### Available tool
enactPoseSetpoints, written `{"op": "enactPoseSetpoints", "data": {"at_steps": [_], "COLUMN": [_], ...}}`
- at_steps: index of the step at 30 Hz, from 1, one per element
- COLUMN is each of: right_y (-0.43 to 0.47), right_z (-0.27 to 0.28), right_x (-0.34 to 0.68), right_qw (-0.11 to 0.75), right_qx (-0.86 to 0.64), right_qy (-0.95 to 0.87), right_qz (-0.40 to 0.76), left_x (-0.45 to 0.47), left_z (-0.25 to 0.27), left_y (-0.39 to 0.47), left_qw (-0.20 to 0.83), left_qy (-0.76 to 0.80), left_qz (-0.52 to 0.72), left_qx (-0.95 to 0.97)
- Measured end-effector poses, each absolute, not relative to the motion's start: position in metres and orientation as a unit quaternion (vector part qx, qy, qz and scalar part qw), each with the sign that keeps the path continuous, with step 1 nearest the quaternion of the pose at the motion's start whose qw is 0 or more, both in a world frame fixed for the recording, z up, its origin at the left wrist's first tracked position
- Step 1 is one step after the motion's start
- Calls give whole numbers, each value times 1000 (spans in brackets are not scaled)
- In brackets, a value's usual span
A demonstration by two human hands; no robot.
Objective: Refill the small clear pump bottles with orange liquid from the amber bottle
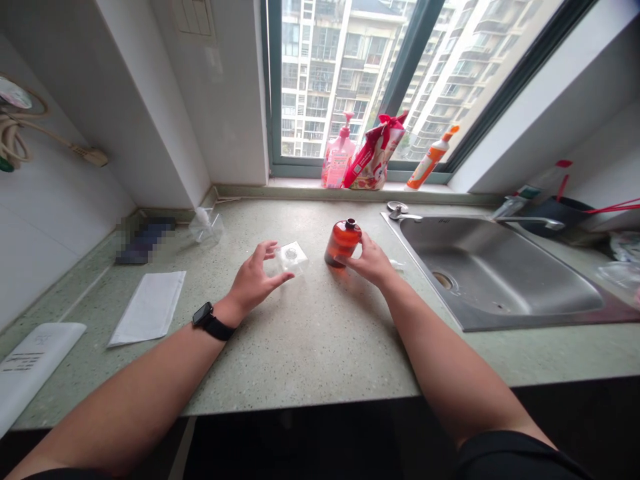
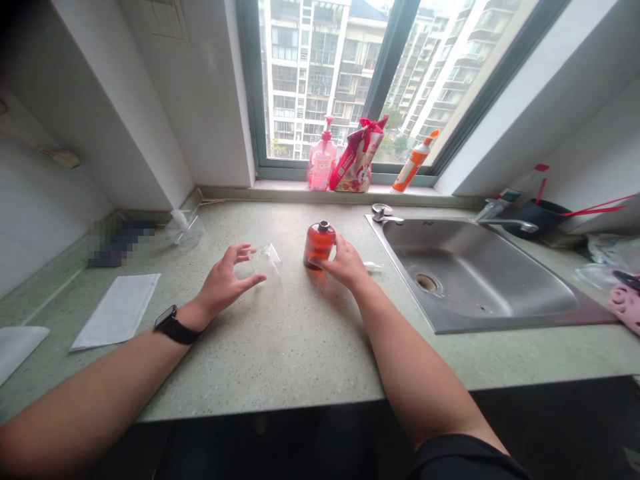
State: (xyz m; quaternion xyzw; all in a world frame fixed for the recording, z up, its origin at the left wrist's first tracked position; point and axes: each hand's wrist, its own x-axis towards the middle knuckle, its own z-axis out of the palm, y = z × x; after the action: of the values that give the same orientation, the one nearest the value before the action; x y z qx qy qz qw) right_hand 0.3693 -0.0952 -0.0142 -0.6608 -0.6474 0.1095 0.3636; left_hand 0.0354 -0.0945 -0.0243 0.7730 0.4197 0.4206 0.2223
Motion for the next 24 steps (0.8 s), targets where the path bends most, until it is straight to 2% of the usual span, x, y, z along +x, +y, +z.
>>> {"op": "enactPoseSetpoints", "data": {"at_steps": [12,19,24], "right_y": [-94,-95,-97], "right_z": [-23,-24,-22], "right_x": [347,345,343], "right_qw": [417,433,439], "right_qx": [-686,-674,-639], "right_qy": [-585,-586,-623], "right_qz": [120,118,100], "left_x": [36,36,36], "left_z": [-23,-19,-17], "left_y": [-93,-95,-94], "left_qw": [285,275,267], "left_qy": [444,477,477], "left_qz": [373,330,351], "left_qx": [764,767,760]}}
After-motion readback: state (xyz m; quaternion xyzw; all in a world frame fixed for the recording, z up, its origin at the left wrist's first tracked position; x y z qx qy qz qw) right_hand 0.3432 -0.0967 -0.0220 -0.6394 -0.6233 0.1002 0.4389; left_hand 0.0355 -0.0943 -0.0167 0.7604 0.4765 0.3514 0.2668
